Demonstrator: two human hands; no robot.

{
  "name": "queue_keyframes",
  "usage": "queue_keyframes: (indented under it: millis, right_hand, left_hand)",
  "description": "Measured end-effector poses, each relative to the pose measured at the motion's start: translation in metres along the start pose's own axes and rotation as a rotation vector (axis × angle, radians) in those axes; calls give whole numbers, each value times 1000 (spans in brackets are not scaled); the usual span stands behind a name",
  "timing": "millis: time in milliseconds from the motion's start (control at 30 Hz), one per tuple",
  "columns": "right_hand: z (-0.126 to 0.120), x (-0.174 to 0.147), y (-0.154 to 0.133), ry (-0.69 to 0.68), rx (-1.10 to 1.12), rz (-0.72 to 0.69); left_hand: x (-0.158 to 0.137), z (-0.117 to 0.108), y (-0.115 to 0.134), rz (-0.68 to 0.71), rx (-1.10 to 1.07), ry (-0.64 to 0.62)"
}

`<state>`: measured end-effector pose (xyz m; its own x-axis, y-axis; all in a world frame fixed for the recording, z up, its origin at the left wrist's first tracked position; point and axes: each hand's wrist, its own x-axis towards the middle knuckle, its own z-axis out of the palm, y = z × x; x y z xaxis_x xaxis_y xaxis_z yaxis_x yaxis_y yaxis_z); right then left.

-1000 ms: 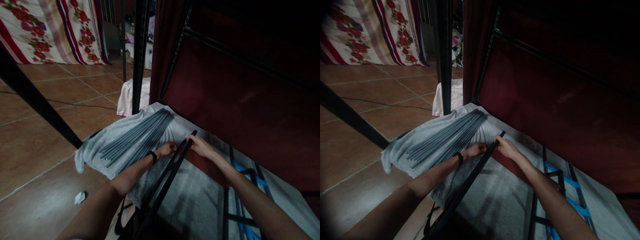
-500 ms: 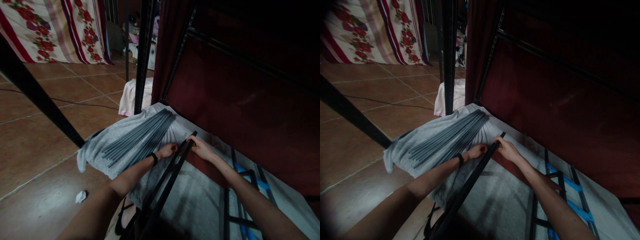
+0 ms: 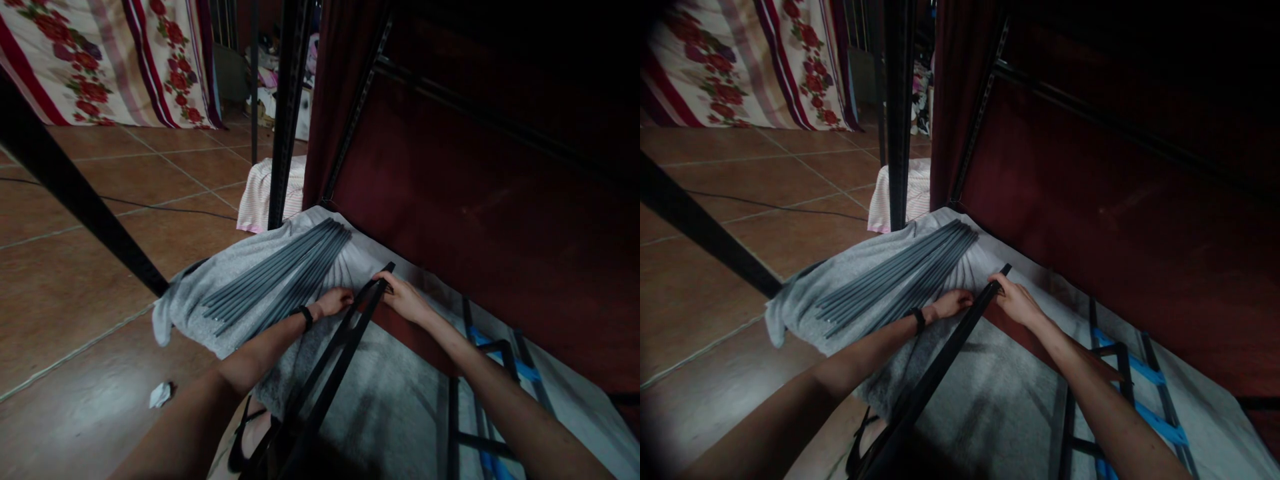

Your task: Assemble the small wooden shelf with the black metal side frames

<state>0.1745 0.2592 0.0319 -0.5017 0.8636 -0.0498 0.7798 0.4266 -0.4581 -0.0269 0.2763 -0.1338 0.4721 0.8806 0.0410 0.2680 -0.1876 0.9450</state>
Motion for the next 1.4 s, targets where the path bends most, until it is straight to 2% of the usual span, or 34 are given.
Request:
queue_keyframes:
  millis: [100,333,533,633,867,1100,1267,1400]
  right_hand:
    - [2,0,1,-7,12,20]
    - [1,2,-2,-16,49,24]
    - [1,0,-7,-14,37,25]
    - [2,0,-6,0,16,35]
    - [1,0,-5,-21,16,44]
    - [2,-3,-6,-12,6,37]
    - [1,-4,-9,-23,14,18]
    - [0,-4,-10,-25,-12,45]
  left_hand:
    - [-2,-2,1,1,7,-21]
    - [-4,1,-1,-102,2,-55]
    - [0,-9,4,-22,21,-84]
    - [-1,-14,5,-24,20,-113]
    - [-4,-6,1,-129,-98,-164]
    - [-1,-7,-1,-124,-180,-166]
    - [-4,-12,-3,-116,-236,-213]
    - [-3,-13,-1,-166,-306,-280]
